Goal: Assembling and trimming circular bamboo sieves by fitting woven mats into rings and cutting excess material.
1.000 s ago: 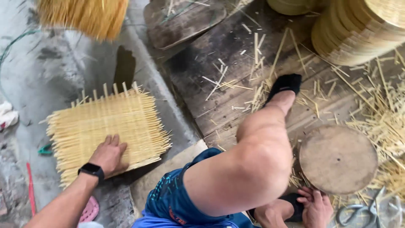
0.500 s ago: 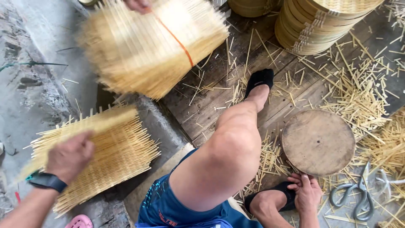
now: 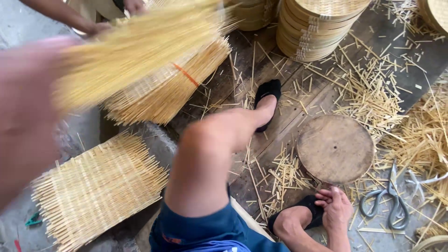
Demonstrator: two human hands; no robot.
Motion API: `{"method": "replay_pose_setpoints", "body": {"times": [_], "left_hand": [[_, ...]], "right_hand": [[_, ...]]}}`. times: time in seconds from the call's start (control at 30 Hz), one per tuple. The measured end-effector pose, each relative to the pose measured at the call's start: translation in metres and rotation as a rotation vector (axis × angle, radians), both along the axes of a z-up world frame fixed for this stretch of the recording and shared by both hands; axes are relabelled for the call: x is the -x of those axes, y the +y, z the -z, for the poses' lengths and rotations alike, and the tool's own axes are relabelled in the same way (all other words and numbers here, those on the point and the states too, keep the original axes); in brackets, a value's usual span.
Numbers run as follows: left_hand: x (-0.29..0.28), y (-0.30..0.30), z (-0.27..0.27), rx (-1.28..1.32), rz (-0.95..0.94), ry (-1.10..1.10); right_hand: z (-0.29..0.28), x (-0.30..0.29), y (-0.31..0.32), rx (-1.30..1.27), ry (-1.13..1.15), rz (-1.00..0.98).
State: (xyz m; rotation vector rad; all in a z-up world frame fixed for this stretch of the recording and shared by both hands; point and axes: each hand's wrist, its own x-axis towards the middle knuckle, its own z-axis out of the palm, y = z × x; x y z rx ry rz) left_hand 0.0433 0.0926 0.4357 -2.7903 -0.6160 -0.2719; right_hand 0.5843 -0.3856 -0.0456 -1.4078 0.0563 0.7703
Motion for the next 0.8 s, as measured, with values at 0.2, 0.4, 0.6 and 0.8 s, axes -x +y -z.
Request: {"method": "replay_pose_setpoints", "body": {"times": [0.2, 0.4, 0.6, 0.8], "left_hand": [[-0.323, -0.110, 0.038, 0.055, 0.556, -0.064], [-0.456, -0.204, 0.275, 0.349, 0.966, -0.106], [-0.468, -0.209, 0.348, 0.771, 0.911, 0.051], [-0.516, -0.107, 0.417, 0.742, -0.310, -0.211]], "right_hand": [[-0.062, -0.032, -0.022, -0.041, -0.075, 0.143], [-0.133, -0.083, -0.021, -0.489, 0.273, 0.181], [-0.061, -0.109, -0.001, 0.179, 0.216, -0.004], [-0.078, -0.108, 0.026, 0.012, 0.093, 0.211]]}}
